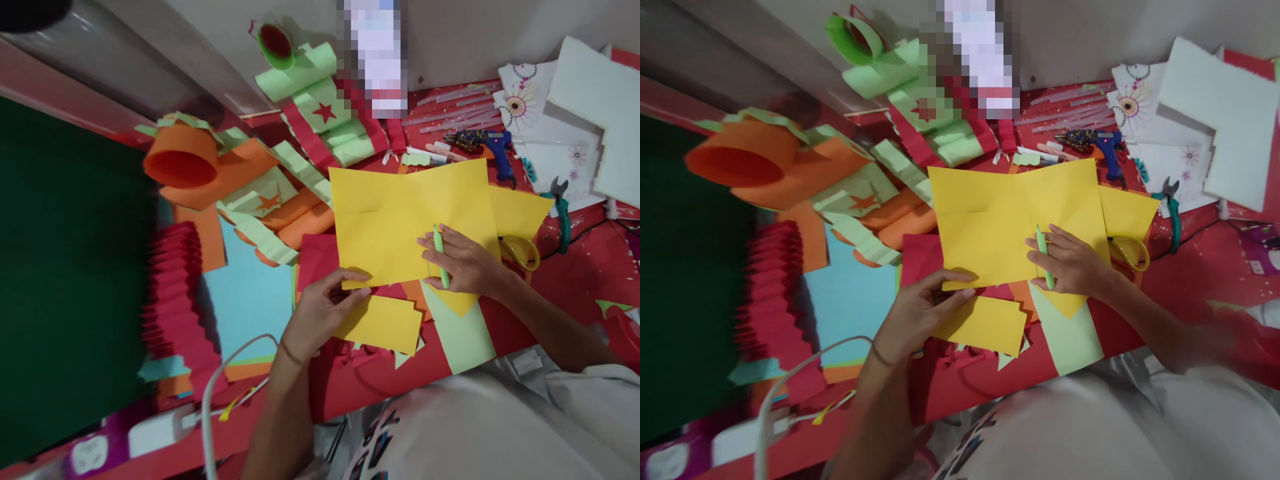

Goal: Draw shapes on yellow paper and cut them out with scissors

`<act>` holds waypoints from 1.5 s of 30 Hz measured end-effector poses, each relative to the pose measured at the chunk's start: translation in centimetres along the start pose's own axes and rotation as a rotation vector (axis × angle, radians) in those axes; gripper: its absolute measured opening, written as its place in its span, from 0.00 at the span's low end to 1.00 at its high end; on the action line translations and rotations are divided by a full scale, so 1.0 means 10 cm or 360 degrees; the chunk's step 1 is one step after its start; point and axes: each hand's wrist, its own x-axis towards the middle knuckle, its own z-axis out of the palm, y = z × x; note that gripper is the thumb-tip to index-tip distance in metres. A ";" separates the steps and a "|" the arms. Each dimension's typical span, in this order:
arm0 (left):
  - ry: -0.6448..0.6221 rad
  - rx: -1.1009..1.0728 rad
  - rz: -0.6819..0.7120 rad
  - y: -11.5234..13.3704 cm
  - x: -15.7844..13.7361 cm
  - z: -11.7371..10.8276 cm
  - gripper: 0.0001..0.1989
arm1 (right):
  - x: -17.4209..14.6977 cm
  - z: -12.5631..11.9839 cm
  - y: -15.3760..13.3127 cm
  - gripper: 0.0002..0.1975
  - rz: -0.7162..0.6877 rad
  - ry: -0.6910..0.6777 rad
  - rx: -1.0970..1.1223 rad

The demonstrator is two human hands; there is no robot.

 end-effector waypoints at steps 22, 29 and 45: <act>-0.0169 0.0134 0.0161 0.15 0.14 -0.28 0.17 | -0.03 0.00 0.07 0.07 -0.0081 -0.0030 -0.0099; -0.0061 -0.0135 -0.0018 0.06 0.11 -0.13 0.24 | -0.02 0.01 0.05 0.09 -0.0115 -0.0024 -0.0187; 0.0041 -0.0192 -0.0005 0.03 0.17 -0.14 0.18 | -0.01 -0.03 0.05 0.08 -0.0148 -0.0014 -0.0226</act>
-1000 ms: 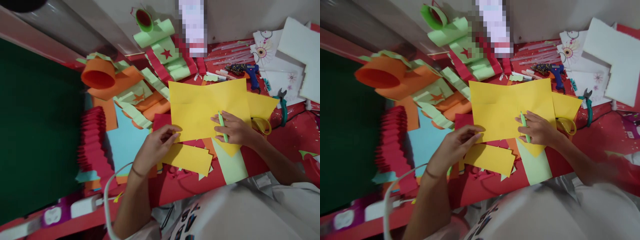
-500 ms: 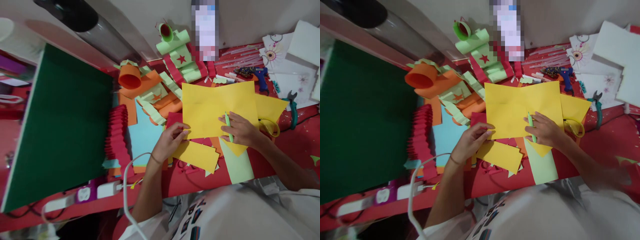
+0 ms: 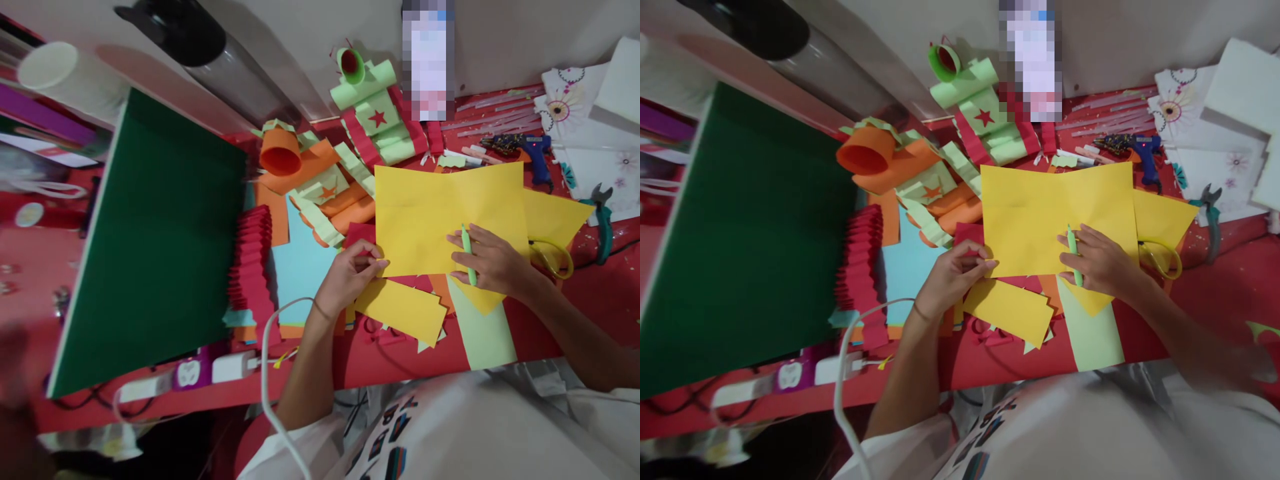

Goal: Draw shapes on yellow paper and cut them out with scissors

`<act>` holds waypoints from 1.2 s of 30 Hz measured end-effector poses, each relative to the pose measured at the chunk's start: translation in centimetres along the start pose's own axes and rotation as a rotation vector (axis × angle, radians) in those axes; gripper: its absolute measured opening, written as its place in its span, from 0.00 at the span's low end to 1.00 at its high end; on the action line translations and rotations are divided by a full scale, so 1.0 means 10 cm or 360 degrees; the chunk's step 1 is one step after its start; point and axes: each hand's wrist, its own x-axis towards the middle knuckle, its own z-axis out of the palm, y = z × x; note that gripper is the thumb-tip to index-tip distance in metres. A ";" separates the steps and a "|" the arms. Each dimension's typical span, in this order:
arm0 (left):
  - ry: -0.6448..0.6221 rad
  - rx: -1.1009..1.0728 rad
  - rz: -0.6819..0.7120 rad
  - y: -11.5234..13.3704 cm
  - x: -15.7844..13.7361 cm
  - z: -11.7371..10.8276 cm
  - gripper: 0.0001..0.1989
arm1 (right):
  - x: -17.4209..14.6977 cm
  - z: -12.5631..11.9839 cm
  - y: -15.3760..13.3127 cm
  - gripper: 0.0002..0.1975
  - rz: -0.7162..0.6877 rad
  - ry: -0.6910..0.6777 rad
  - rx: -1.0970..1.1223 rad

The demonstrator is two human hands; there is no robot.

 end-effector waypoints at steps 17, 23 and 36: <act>-0.0035 0.0099 0.0085 0.04 -0.11 0.10 0.15 | -0.01 -0.22 0.36 0.09 -0.0166 -0.0278 0.0246; -0.0044 0.0281 0.0160 0.10 0.00 0.04 0.13 | 0.01 -0.22 0.36 0.08 -0.0192 -0.0285 0.0102; 0.0195 0.0282 0.0298 0.05 0.12 0.08 0.15 | 0.00 -0.33 0.22 0.19 -0.0119 -0.0411 0.0087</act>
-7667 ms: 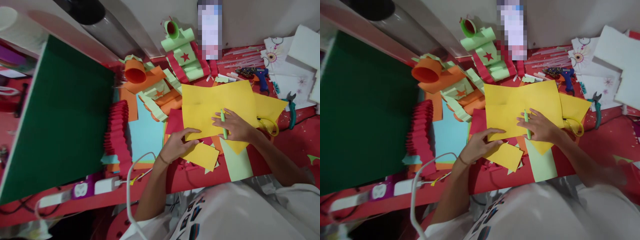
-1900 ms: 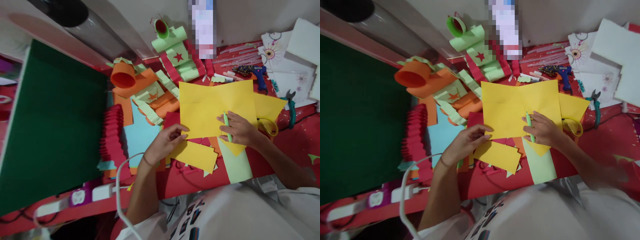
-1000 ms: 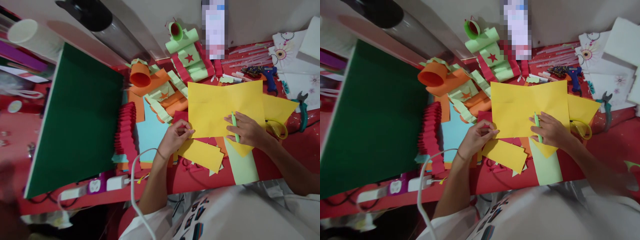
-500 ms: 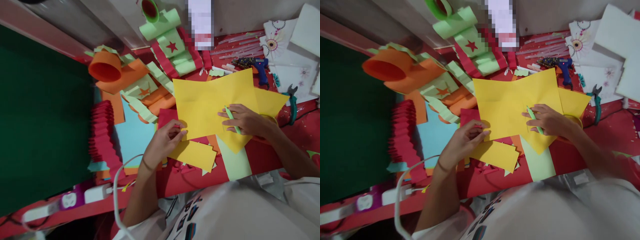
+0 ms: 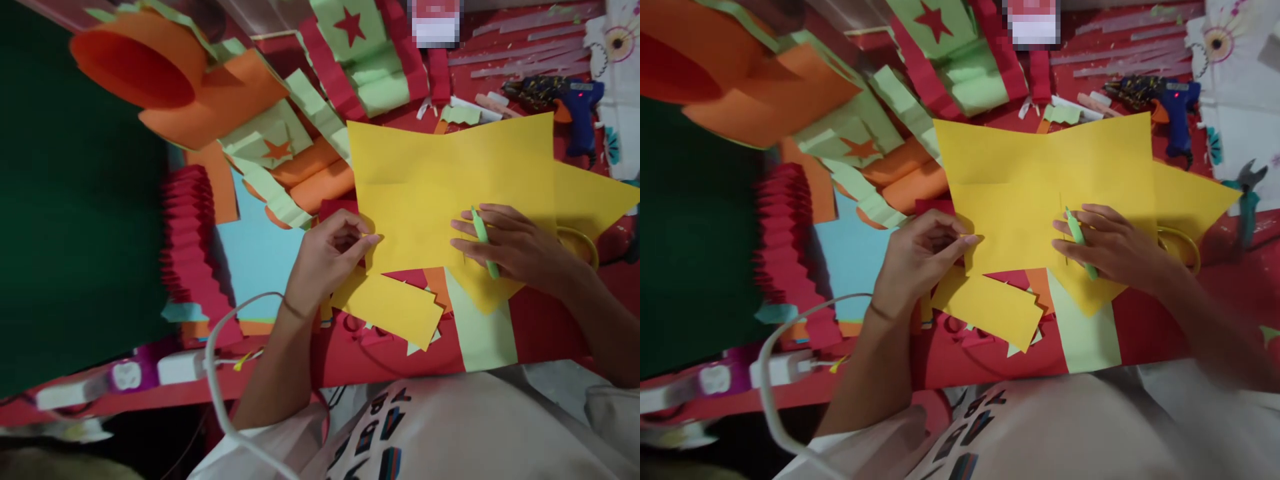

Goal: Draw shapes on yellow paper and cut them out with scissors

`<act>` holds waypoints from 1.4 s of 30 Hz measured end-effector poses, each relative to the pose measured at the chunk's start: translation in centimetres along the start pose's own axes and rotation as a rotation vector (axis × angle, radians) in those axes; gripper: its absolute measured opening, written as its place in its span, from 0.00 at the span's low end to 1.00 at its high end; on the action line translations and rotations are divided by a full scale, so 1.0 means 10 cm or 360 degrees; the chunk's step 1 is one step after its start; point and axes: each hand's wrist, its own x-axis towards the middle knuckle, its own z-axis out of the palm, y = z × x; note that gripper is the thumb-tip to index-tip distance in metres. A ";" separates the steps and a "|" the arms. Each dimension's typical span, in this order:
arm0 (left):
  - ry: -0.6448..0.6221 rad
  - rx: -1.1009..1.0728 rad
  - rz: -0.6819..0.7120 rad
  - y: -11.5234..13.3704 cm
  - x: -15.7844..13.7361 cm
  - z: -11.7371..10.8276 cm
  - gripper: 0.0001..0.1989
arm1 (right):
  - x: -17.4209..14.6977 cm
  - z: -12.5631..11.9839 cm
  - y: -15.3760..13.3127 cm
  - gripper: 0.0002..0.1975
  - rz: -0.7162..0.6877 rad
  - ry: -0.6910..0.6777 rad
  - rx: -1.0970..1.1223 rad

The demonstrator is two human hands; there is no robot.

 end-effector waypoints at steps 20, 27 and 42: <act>0.0018 -0.0054 0.0056 0.03 0.01 0.00 0.16 | 0.01 -0.05 0.02 0.20 -0.0084 0.0002 -0.0029; -0.0009 0.0023 0.0076 0.01 -0.02 0.00 0.13 | 0.01 -0.06 0.00 0.22 -0.0029 0.0015 0.0061; 0.0133 0.1290 0.0548 0.14 -0.16 0.08 0.09 | 0.05 0.01 -0.04 0.16 -0.0018 0.0075 -0.0098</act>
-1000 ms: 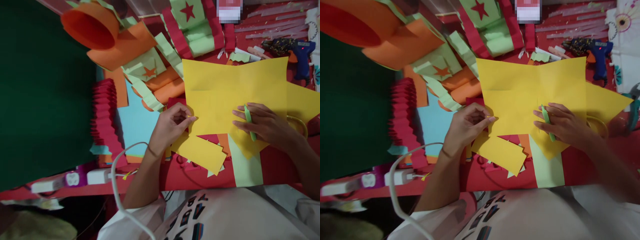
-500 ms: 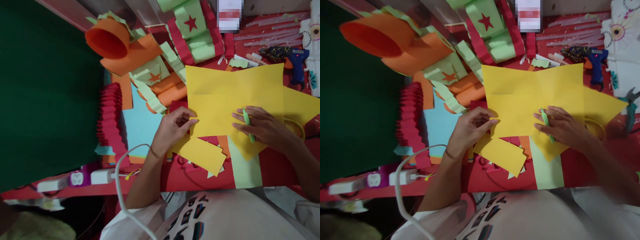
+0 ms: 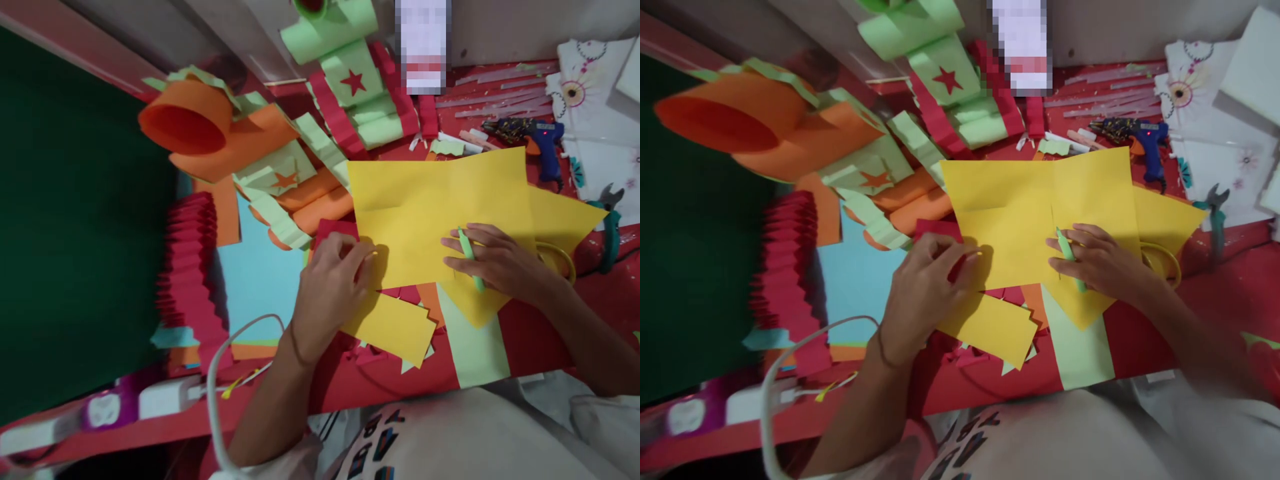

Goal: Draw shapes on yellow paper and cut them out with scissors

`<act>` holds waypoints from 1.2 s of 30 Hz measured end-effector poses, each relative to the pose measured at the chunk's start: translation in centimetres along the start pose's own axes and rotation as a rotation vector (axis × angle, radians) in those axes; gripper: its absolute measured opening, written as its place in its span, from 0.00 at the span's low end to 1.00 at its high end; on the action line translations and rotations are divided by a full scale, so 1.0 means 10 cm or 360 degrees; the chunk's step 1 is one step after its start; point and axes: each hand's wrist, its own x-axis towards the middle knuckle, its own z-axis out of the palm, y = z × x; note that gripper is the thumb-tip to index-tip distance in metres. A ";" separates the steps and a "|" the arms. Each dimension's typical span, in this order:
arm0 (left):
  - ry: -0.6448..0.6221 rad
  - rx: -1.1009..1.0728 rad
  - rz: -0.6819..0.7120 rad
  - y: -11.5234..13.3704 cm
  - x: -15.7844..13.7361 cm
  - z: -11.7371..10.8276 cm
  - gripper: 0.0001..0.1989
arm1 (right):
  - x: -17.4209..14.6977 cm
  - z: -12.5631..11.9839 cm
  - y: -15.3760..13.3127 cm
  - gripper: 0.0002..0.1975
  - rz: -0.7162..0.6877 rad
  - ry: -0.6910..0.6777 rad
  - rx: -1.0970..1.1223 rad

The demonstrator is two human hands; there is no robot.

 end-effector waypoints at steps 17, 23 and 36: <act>-0.0285 0.0173 0.0593 0.47 0.59 0.29 0.20 | 0.03 0.12 0.07 0.17 0.0151 0.0135 0.0439; -0.0391 0.0215 0.0609 0.49 0.63 0.30 0.20 | 0.11 -0.09 0.07 0.22 0.0729 0.0420 0.1096; -0.0391 -0.0007 0.0600 0.47 0.67 0.31 0.19 | 0.49 0.03 0.32 0.07 0.1255 0.0632 0.1115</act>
